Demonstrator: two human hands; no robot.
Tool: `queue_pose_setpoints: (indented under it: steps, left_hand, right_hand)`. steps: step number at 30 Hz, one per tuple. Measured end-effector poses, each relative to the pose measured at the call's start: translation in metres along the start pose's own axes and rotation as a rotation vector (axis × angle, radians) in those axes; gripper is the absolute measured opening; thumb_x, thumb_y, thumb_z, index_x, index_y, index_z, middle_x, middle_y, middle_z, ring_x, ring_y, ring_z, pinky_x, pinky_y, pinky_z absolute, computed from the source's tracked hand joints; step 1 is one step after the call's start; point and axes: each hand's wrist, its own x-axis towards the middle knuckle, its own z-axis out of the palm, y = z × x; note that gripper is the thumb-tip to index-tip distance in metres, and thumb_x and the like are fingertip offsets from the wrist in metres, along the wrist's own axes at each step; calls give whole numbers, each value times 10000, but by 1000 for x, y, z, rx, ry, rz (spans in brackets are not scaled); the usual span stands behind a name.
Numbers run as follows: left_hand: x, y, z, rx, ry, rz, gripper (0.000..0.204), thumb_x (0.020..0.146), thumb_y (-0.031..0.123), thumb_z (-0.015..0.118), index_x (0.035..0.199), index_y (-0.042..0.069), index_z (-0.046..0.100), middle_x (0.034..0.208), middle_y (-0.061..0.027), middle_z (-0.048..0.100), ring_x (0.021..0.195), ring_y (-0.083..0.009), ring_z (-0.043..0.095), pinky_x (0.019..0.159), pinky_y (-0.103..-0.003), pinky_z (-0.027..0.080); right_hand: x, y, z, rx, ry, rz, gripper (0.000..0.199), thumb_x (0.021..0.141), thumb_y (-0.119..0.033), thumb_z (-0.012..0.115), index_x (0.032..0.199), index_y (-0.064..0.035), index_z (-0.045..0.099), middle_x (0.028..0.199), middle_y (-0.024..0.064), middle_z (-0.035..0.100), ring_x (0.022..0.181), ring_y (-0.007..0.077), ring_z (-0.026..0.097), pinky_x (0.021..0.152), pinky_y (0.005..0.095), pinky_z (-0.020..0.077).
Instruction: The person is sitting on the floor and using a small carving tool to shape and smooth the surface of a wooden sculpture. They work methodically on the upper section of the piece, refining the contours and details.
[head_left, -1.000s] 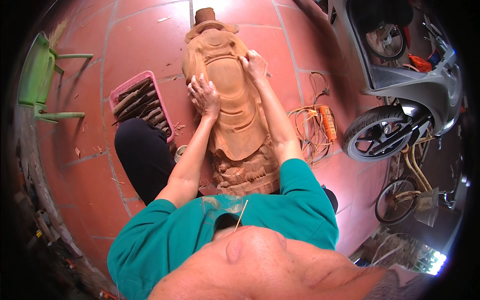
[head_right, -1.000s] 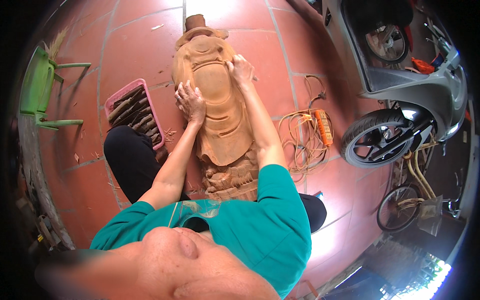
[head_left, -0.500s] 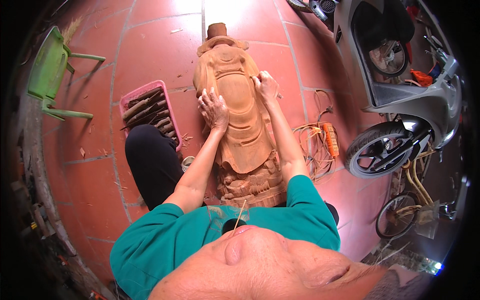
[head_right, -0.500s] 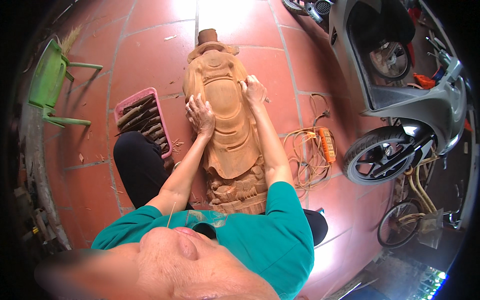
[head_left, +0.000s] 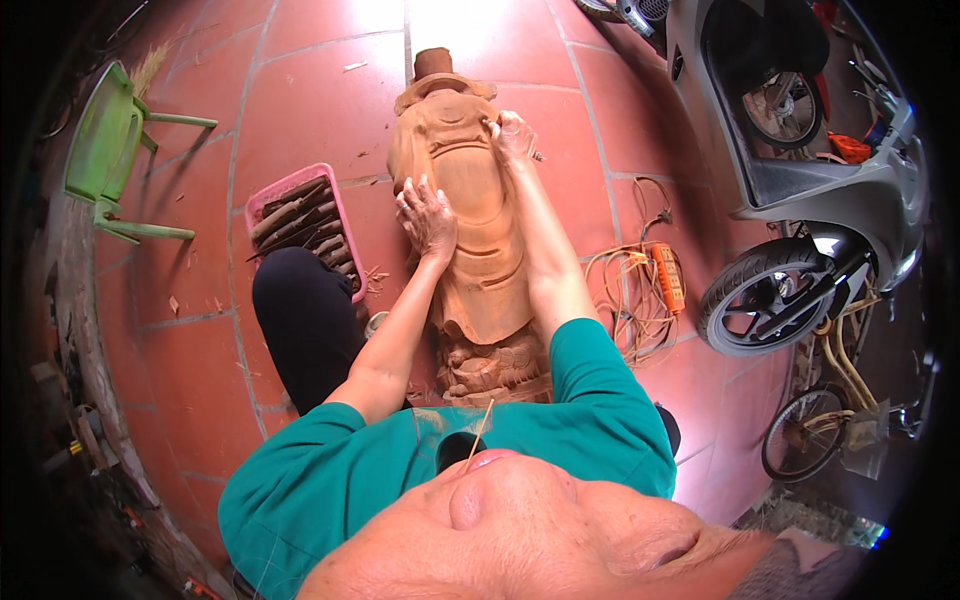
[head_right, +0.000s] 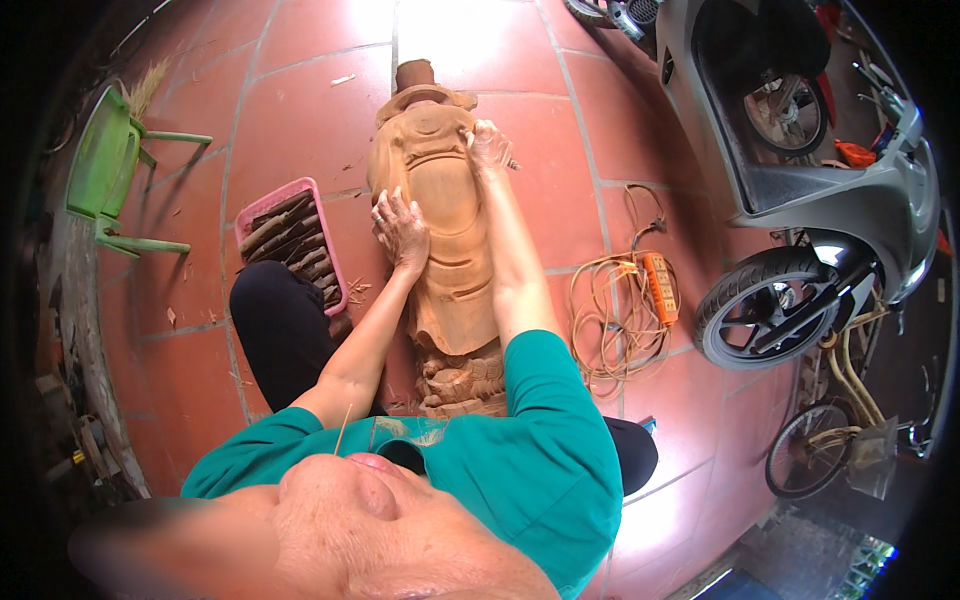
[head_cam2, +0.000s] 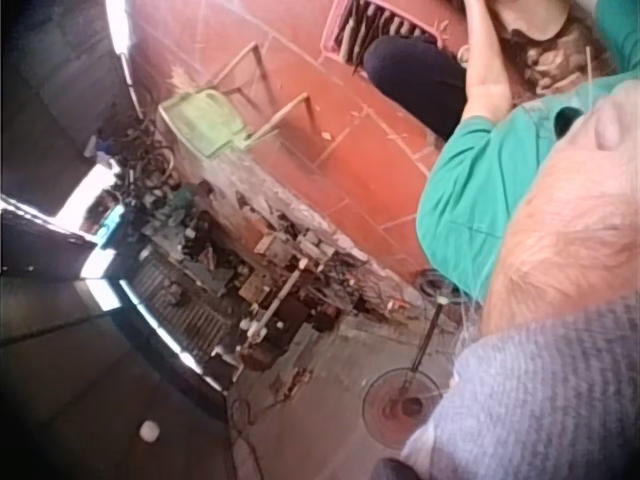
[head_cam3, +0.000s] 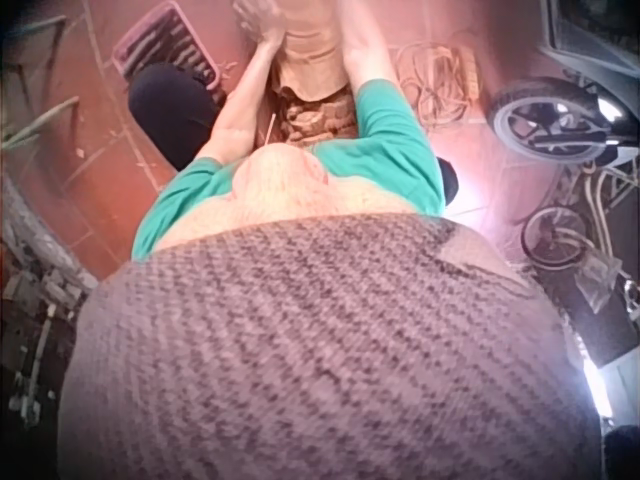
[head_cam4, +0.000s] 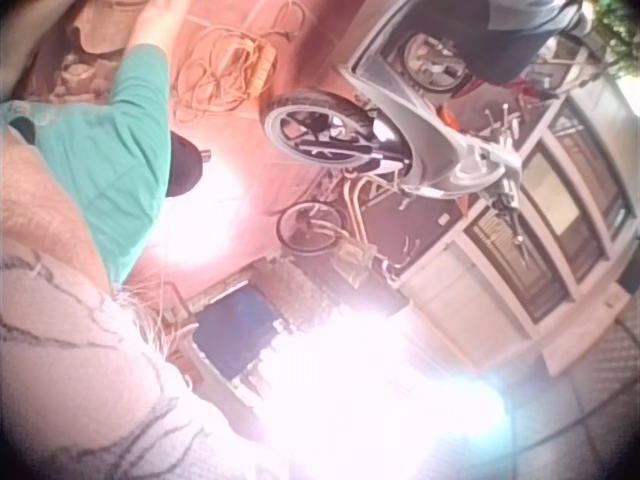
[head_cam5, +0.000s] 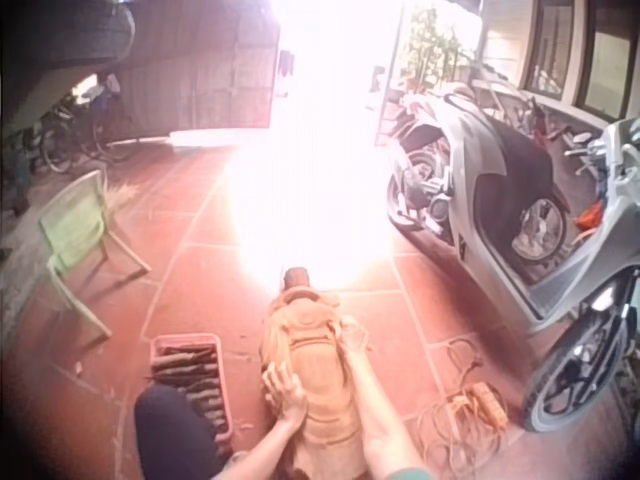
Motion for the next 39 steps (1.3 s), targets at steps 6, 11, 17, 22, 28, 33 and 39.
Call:
queue_pose_setpoints:
  steps: [6, 11, 17, 22, 28, 33, 39]
  left_hand:
    - [0, 1, 0, -10, 7, 0, 449, 904, 233, 598, 1312, 83, 487, 1367, -164, 450, 1263, -358, 414, 1021, -515, 378]
    - [0, 0, 3, 19, 38, 15, 449, 895, 230, 614, 1303, 85, 495, 1347, -158, 469, 1248, -349, 429, 1010, -499, 398]
    - [-2, -1, 0, 45, 25, 18, 466, 894, 239, 609, 1313, 69, 494, 1356, -161, 463, 1230, -342, 440, 1005, -481, 400]
    - [-2, 2, 2, 39, 20, 41, 461, 892, 240, 611, 1305, 69, 496, 1349, -164, 466, 1229, -346, 442, 1002, -482, 404]
    - [0, -1, -1, 36, 44, 32, 437, 898, 231, 607, 1294, 76, 505, 1339, -162, 477, 1233, -351, 442, 1007, -495, 401]
    - [1, 0, 3, 58, 35, 36, 457, 888, 242, 614, 1297, 70, 503, 1348, -166, 469, 1226, -346, 447, 994, -485, 408]
    - [-2, 2, 2, 53, 24, 25, 449, 891, 242, 612, 1294, 73, 509, 1347, -163, 471, 1223, -345, 447, 994, -486, 407]
  right_hand:
    - [-35, 7, -25, 83, -58, -35, 267, 823, -324, 729, 799, -67, 661, 860, 121, 674, 790, 350, 664, 682, 456, 508]
    - [-74, 2, -54, 105, -90, -2, 237, 834, -293, 718, 784, -71, 651, 852, 110, 661, 768, 343, 656, 662, 452, 494]
    - [-51, 0, -23, 64, 47, 46, 292, 834, -334, 714, 784, -52, 654, 842, 133, 672, 765, 346, 657, 662, 458, 503]
    - [-2, 12, 8, -19, 133, 72, 272, 830, -325, 718, 788, -64, 656, 868, 130, 682, 802, 348, 663, 689, 463, 506]
    - [15, 10, 6, -38, -16, -5, 260, 838, -335, 710, 805, -80, 666, 865, 128, 679, 817, 347, 666, 694, 462, 507]
    - [-41, 24, -35, 34, -47, -79, 262, 853, -321, 699, 778, -75, 651, 835, 101, 660, 766, 329, 658, 661, 450, 505]
    - [-82, 31, -61, 85, -54, 18, 256, 855, -307, 693, 765, -74, 637, 829, 100, 648, 749, 331, 650, 653, 451, 499]
